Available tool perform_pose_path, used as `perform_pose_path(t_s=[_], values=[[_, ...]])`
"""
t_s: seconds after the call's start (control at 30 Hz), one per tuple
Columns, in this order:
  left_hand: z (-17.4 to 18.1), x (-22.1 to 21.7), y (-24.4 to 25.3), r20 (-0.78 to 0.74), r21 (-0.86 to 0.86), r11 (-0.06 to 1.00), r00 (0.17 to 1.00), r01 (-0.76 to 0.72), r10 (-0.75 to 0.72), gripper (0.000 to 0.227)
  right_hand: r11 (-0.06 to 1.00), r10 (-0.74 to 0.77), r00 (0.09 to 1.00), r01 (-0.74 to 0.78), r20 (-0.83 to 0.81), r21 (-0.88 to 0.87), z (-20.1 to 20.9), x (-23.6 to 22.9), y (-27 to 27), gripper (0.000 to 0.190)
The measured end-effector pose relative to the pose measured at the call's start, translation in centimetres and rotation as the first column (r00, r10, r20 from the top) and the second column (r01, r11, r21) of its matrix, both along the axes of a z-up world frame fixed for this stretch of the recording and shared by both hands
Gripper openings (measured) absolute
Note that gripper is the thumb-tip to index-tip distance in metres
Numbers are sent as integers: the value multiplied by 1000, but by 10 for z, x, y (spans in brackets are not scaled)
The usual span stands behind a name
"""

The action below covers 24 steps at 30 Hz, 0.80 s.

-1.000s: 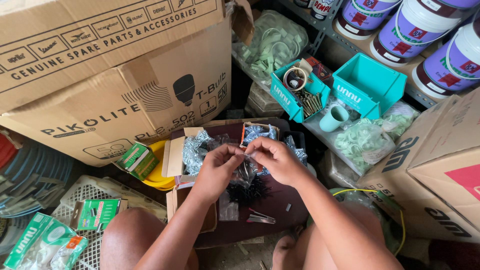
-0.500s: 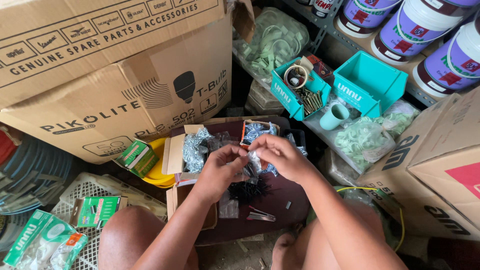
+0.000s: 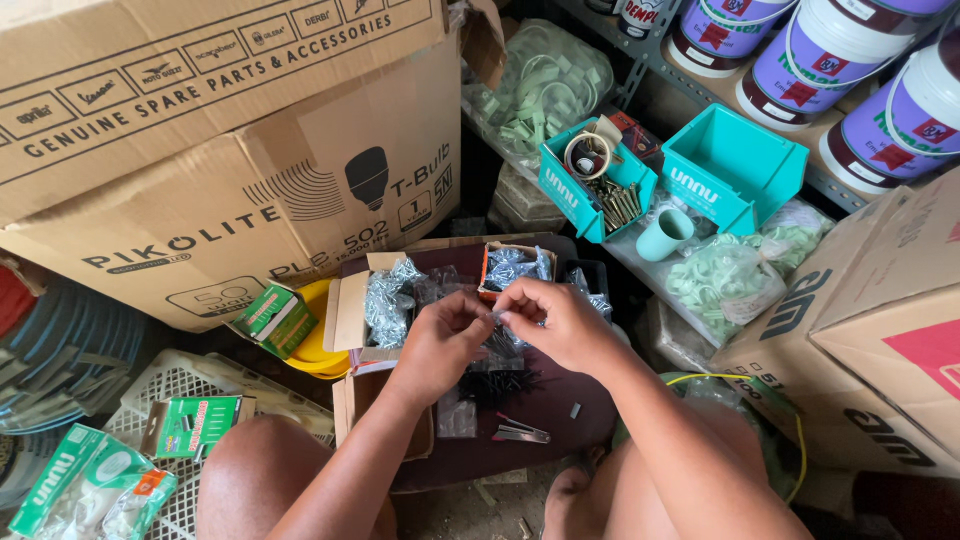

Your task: The person sits on the floor and sorts small black fasteners from a plastic bag into a cardboard box. They repeatedly pick up fasteners with their hands and place them into the box among other packaged items.

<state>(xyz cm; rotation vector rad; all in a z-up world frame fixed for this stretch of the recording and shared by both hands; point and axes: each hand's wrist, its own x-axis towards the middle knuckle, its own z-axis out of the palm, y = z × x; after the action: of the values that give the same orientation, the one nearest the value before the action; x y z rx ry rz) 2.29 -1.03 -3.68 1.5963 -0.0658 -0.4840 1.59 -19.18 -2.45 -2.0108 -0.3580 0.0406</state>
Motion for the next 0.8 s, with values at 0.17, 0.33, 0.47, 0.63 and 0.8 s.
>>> perform_pose_path(t_s=[0.17, 0.33, 0.47, 0.63, 0.8], values=[[17, -6, -1, -23, -142, 989, 999, -37, 34, 14, 1000, 19, 996, -17, 84, -16, 20, -4, 5, 11], [22, -11, -1, -204, -288, 941, 972, -174, 118, 11, 999, 37, 991, -36, 127, -7, 27, -7, 6, 11], [24, -12, 3, -206, -298, 936, 970, -186, 127, 13, 997, 72, 982, -72, 175, -6, 33, -9, 10, 12], [21, -15, 6, -128, -303, 938, 982, -169, 136, 15, 996, 83, 972, -77, 218, -33, 40, -11, 12, 14], [26, -18, 12, 178, -72, 995, 980, -74, 85, 11, 971, 94, 996, -91, -2, 219, 21, -9, 4, 18]])
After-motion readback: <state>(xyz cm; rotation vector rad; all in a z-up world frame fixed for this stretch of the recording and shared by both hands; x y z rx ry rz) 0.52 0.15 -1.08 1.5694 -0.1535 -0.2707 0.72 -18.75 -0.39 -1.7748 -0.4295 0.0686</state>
